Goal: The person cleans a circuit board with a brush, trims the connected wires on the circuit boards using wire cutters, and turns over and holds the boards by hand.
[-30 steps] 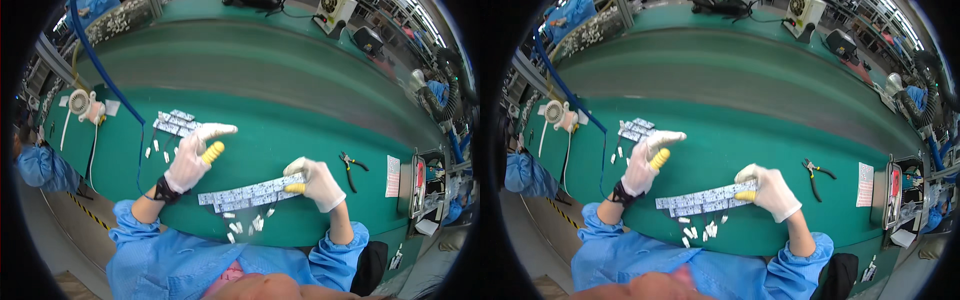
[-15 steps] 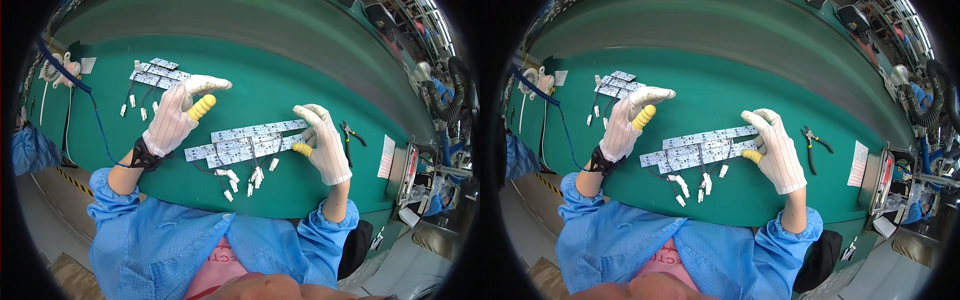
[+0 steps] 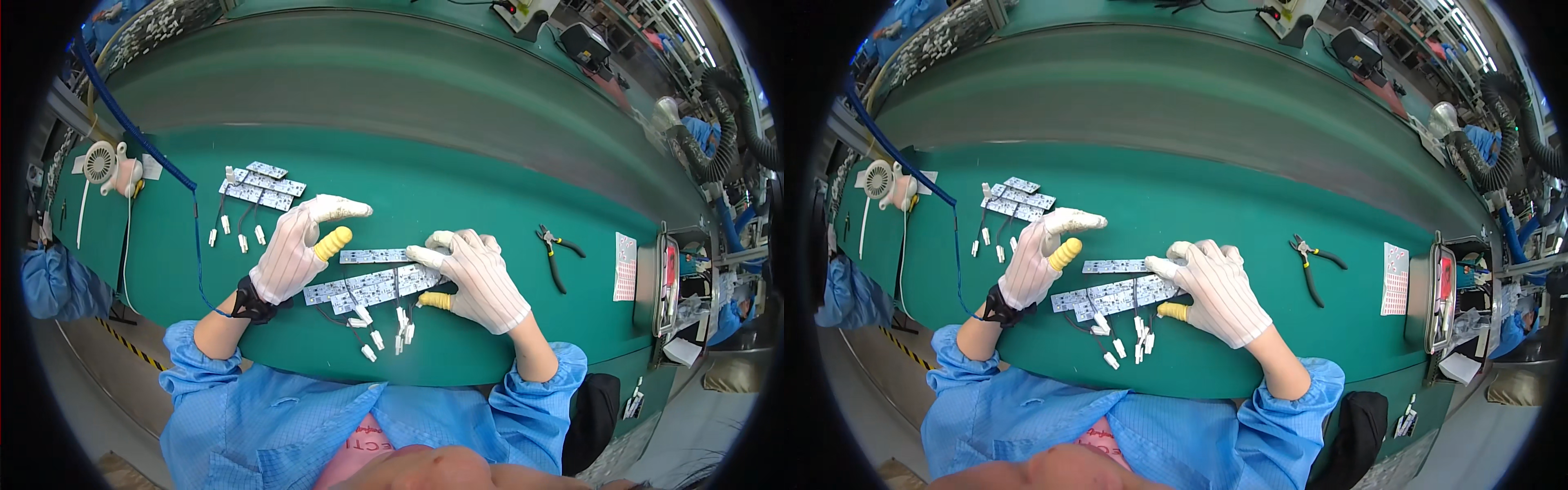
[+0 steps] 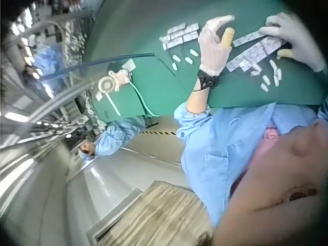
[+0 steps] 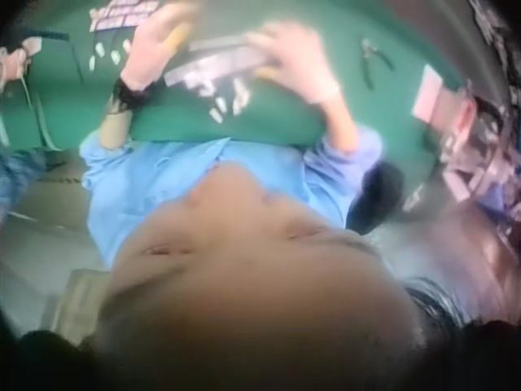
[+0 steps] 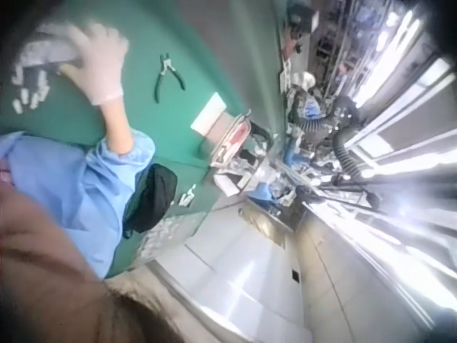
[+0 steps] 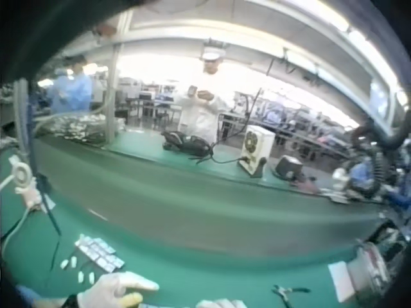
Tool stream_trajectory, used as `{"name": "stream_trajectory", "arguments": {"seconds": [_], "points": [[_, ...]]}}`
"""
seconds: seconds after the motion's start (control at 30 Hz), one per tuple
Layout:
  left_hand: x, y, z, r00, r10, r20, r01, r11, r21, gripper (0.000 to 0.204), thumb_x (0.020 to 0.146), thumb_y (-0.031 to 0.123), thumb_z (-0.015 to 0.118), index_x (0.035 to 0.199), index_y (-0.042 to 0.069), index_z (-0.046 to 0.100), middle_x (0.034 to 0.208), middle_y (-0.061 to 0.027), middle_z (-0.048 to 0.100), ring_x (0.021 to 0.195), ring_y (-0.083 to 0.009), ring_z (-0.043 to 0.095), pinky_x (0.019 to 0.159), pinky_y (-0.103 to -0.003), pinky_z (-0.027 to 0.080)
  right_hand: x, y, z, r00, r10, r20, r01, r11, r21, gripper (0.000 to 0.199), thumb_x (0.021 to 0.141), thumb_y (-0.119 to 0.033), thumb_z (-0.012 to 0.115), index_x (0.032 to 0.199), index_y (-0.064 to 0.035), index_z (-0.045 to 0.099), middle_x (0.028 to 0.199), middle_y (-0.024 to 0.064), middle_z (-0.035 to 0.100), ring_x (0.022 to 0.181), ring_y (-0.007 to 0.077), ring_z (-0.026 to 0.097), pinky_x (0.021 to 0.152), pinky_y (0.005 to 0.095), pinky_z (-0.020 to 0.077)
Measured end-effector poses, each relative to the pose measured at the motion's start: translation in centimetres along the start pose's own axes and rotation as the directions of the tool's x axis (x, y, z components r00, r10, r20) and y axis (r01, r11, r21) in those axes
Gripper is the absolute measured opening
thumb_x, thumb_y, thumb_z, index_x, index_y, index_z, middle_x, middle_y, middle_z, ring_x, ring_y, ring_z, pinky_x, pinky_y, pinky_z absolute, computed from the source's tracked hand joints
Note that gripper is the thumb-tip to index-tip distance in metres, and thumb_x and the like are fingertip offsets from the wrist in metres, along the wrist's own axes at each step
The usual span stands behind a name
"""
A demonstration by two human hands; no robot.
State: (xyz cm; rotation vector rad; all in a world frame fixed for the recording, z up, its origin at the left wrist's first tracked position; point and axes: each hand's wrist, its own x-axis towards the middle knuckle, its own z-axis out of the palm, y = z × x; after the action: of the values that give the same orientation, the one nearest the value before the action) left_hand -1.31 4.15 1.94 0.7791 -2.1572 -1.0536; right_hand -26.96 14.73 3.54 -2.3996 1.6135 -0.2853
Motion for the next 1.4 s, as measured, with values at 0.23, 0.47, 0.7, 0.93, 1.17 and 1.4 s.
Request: {"name": "stream_trajectory", "arguments": {"seconds": [0.23, 0.47, 0.7, 0.93, 1.17, 1.4], "points": [[0.1, -0.1, 0.0, 0.991, 0.125, -0.045, -0.126, 0.992, -0.02, 0.027, 0.09, 0.023, 0.062, 0.11, 0.005, 0.063, 0.106, -0.0128, 0.065, 0.094, -0.0284, 0.062, 0.082, -0.035, 0.049, -0.1, 0.1, -0.6, 0.998, 0.043, 0.044, -0.044, 0.999, 0.021, 0.064, 0.068, -0.056, 0.071, 0.122, -0.0226, 0.061, 0.106, 0.005, 0.057, 0.099, 0.0259, 0.052, 0.086, 0.0429, 0.0361], [-0.1, 0.1, 0.2, 0.998, 0.056, -0.025, -0.057, 0.998, -0.011, 0.024, 0.089, 0.017, 0.062, 0.111, 0.007, 0.064, 0.107, -0.0122, 0.065, 0.093, -0.0283, 0.062, 0.082, -0.034, 0.049, -0.6, 0.8, 0.4, 0.999, 0.027, -0.04, -0.026, 0.999, 0.034, 0.043, 0.08, -0.045, 0.066, 0.118, -0.0241, 0.065, 0.103, 0.0033, 0.058, 0.099, 0.0229, 0.053, 0.1, 0.0439, 0.0299], [0.0, 0.2, 0.2, 1.0, 0.027, 0.016, -0.028, 0.998, 0.062, 0.023, 0.089, 0.017, 0.063, 0.11, 0.008, 0.065, 0.106, -0.0103, 0.066, 0.088, -0.0267, 0.062, 0.077, -0.033, 0.049, -0.6, 0.7, 0.9, 0.996, 0.033, -0.081, -0.028, 0.998, 0.065, 0.034, 0.085, -0.034, 0.065, 0.116, -0.0216, 0.065, 0.102, 0.0032, 0.06, 0.096, 0.0225, 0.055, 0.093, 0.0395, 0.0341], [0.1, 0.1, -0.1, 0.997, 0.008, 0.082, -0.01, 1.0, 0.014, 0.033, 0.093, 0.03, 0.058, 0.114, 0.005, 0.061, 0.109, -0.0137, 0.065, 0.101, -0.0277, 0.062, 0.088, -0.037, 0.049, -0.4, 1.4, 1.7, 0.984, 0.058, -0.166, -0.045, 0.996, 0.077, 0.024, 0.087, -0.023, 0.062, 0.111, -0.0179, 0.063, 0.095, 0.0009, 0.061, 0.089, 0.0206, 0.057, 0.084, 0.0375, 0.0381], [0.3, 0.8, 0.2, 0.929, 0.11, 0.354, -0.131, 0.991, 0.038, 0.05, 0.075, 0.036, 0.075, 0.115, 0.008, 0.063, 0.119, -0.0112, 0.062, 0.109, -0.0295, 0.058, 0.093, -0.04, 0.046, -0.5, 1.4, 1.6, 0.983, 0.047, -0.178, -0.036, 0.997, 0.064, 0.022, 0.085, -0.021, 0.065, 0.107, -0.0179, 0.066, 0.098, -0.0003, 0.063, 0.089, 0.0185, 0.058, 0.082, 0.0343, 0.038], [-0.1, 0.5, 1.1, 0.834, 0.196, 0.515, -0.359, 0.903, 0.238, 0.06, 0.071, 0.049, 0.075, 0.118, 0.015, 0.06, 0.127, -0.0061, 0.055, 0.112, -0.0275, 0.054, 0.093, -0.04, 0.045, -0.6, 1.5, 1.8, 0.983, 0.041, -0.177, -0.032, 0.998, 0.058, 0.022, 0.085, -0.02, 0.064, 0.107, -0.0181, 0.066, 0.099, -0.0001, 0.063, 0.089, 0.0183, 0.058, 0.082, 0.034, 0.0383]]}}
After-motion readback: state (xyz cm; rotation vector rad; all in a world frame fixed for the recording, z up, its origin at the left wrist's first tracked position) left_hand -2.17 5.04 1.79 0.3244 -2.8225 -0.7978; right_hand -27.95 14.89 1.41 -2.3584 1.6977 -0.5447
